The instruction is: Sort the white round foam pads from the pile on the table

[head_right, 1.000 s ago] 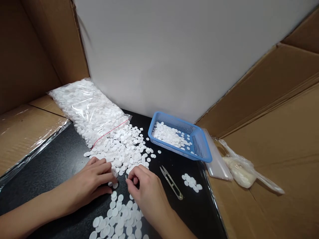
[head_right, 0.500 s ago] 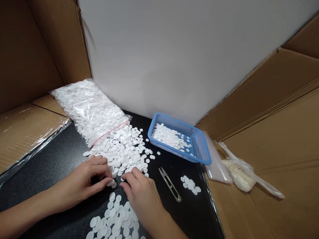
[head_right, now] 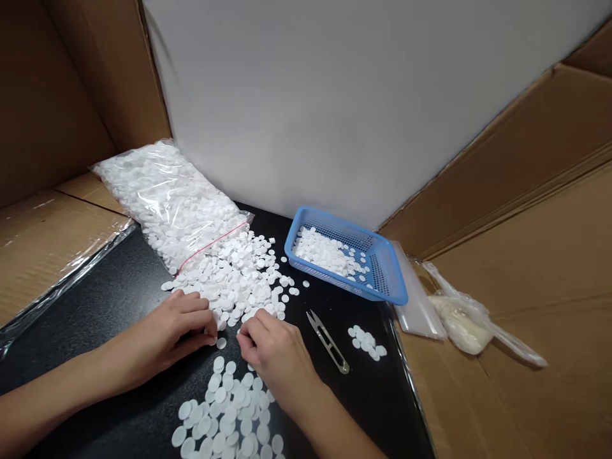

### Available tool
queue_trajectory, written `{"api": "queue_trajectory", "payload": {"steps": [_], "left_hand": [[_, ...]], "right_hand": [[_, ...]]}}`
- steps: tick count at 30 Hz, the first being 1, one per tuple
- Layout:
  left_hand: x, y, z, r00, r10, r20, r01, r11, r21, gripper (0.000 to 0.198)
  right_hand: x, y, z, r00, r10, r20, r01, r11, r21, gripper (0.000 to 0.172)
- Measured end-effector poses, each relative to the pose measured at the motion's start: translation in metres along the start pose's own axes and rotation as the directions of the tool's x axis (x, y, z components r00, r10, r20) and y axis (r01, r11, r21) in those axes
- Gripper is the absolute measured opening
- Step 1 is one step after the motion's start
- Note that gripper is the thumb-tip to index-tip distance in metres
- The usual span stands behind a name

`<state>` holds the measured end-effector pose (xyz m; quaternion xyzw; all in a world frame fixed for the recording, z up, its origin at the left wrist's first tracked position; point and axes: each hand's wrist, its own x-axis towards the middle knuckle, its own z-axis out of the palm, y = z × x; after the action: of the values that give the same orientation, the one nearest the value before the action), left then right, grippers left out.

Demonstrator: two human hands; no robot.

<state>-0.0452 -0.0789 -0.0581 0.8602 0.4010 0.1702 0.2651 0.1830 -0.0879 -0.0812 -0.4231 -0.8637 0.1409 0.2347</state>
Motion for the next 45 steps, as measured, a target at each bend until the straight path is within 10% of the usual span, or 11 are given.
{"api": "queue_trajectory", "payload": {"steps": [7,23,30,36,45], "left_hand": [[-0.001,-0.007,0.004,1.0,-0.019,0.003,0.019,0.996,0.083,0.012],[-0.001,-0.003,-0.004,0.967,0.173,0.187,-0.185,0.982,0.047,0.016],[0.004,-0.004,-0.014,0.997,-0.005,0.071,0.003,0.999,0.032,0.018],[0.003,-0.003,-0.004,0.998,-0.025,0.059,0.017,0.992,0.124,0.014],[-0.003,0.01,-0.01,0.972,0.049,0.23,-0.073,0.993,0.097,0.024]], "right_hand": [[-0.003,-0.011,-0.013,0.98,0.03,0.199,-0.08,0.965,0.248,0.012],[0.003,-0.011,0.011,0.987,-0.093,0.132,0.098,0.995,-0.029,0.015],[0.007,-0.016,-0.005,0.964,0.189,0.186,-0.247,0.894,0.374,0.014],[0.004,-0.022,-0.021,0.839,0.301,0.454,-0.504,0.744,0.439,0.015],[0.004,-0.009,0.009,0.992,0.089,0.084,-0.102,0.981,0.163,0.008]]}}
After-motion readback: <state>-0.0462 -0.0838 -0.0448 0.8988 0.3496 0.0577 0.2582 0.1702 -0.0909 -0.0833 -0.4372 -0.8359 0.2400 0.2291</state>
